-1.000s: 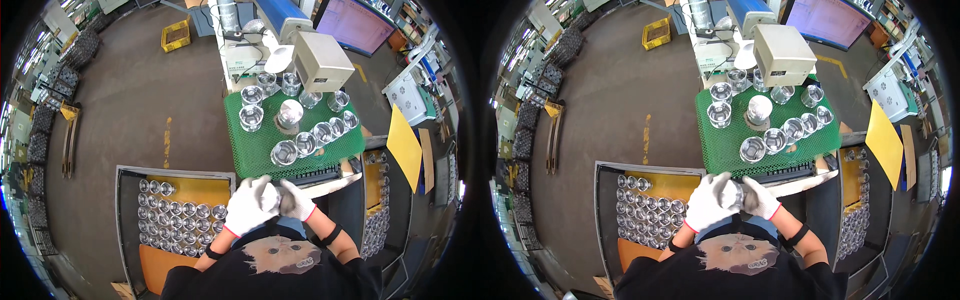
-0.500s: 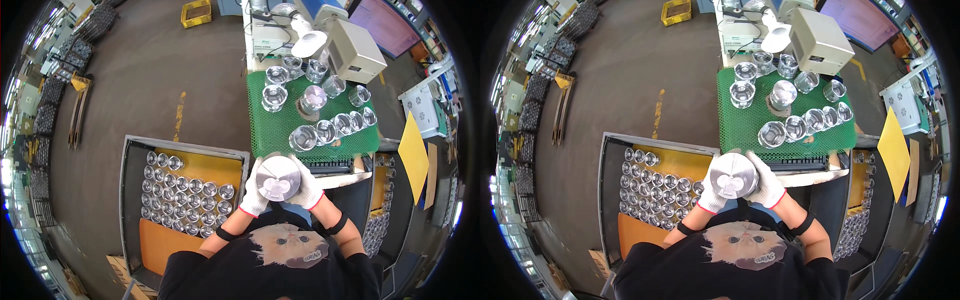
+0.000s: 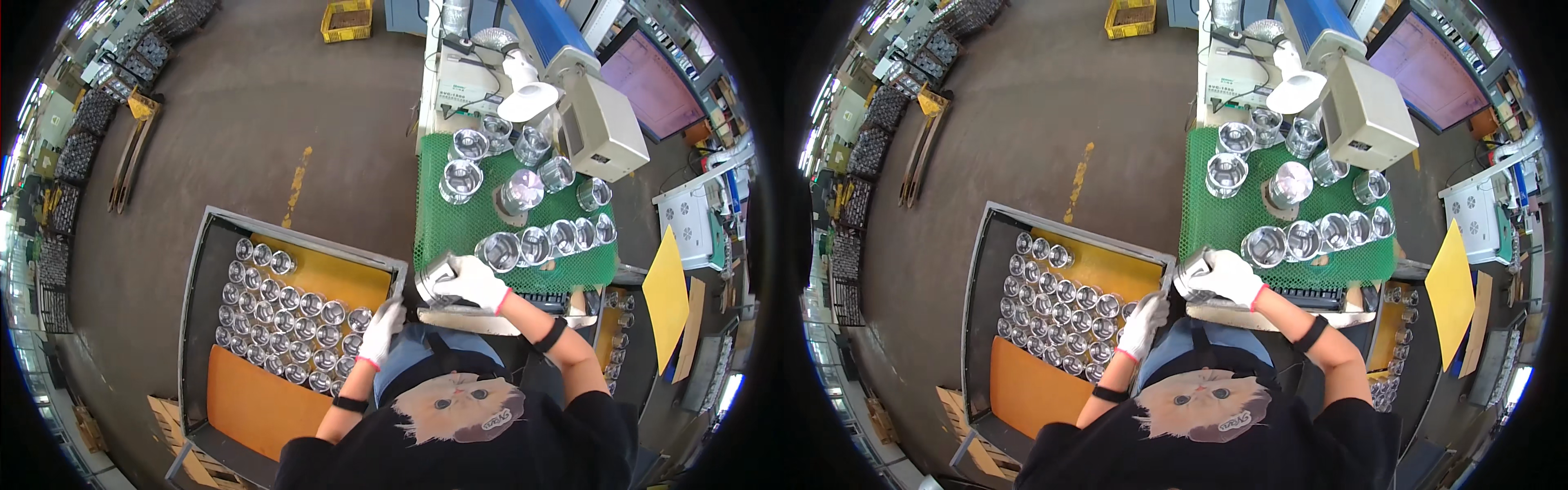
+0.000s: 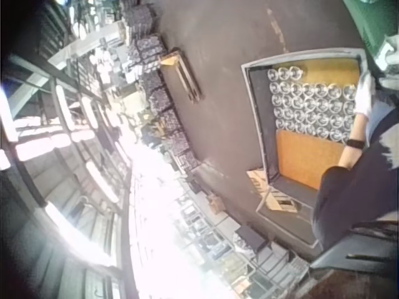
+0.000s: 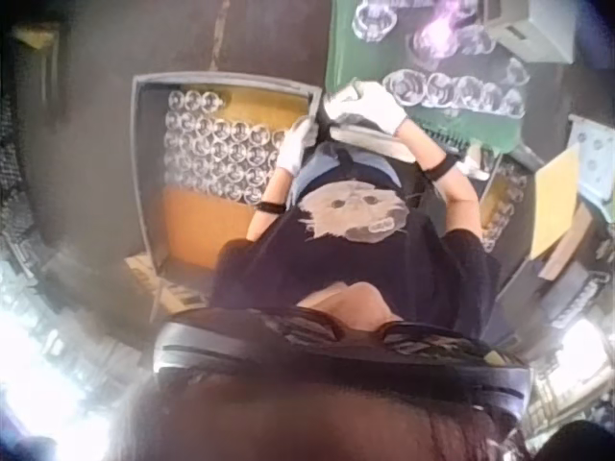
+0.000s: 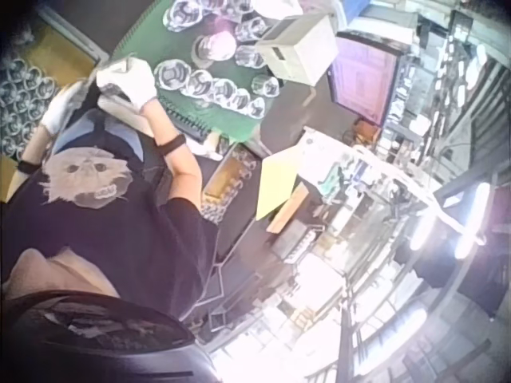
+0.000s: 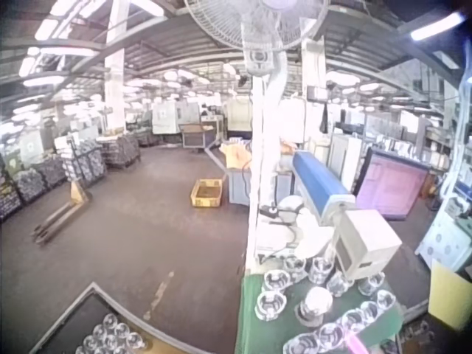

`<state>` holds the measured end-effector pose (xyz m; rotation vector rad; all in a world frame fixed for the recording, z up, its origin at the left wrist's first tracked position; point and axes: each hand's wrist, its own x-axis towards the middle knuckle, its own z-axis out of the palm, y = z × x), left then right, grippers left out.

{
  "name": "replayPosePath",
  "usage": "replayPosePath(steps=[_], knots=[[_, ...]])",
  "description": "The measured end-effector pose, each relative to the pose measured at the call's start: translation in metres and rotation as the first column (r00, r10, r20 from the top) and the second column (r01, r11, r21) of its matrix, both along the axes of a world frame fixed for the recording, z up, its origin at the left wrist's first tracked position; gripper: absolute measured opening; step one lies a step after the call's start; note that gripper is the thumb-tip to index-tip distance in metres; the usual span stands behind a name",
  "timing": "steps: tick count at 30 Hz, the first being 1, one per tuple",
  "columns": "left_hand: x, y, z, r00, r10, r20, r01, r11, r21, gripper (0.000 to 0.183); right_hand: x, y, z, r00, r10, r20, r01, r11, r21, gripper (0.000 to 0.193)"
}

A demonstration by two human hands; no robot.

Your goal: The recorder is inspecting and sorting metal engine pistons, placing them under a measurement device and then into a transport bin.

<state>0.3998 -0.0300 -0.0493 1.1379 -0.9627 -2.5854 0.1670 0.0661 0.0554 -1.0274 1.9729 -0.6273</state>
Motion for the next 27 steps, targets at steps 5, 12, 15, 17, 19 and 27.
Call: replayPosePath(steps=[5,12,15,17,19,27], knots=[[0.032,0.003,0.006,0.967,0.123,0.224,-0.114,0.992,-0.05,0.035,-0.044,-0.043,-0.033,0.717,0.202,-0.667,-0.267,0.964,0.005,0.021],[0.013,0.008,0.006,0.959,0.114,0.259,-0.091,0.991,-0.096,0.039,-0.067,-0.042,-0.092,0.574,0.082,-0.815,-0.241,0.968,-0.073,0.019],[-0.004,0.008,0.008,0.97,0.039,0.238,-0.013,0.994,-0.109,0.039,-0.042,-0.032,-0.041,0.49,-0.07,-0.869,-0.259,0.94,-0.222,0.032],[-0.022,0.007,0.016,0.969,-0.057,0.241,0.09,0.987,-0.129,0.041,-0.023,-0.006,-0.024,0.584,-0.025,-0.811,-0.283,0.93,-0.233,0.033],[-0.036,0.004,0.018,0.964,-0.139,0.228,0.178,0.97,-0.162,0.041,-0.002,0.035,-0.023,0.687,0.212,-0.695,-0.406,0.905,-0.126,0.029],[-0.058,-0.002,0.033,0.923,-0.327,0.201,0.383,0.816,-0.432,0.038,-0.058,0.084,0.008,0.565,0.154,-0.81,-0.409,0.905,-0.113,0.014]])
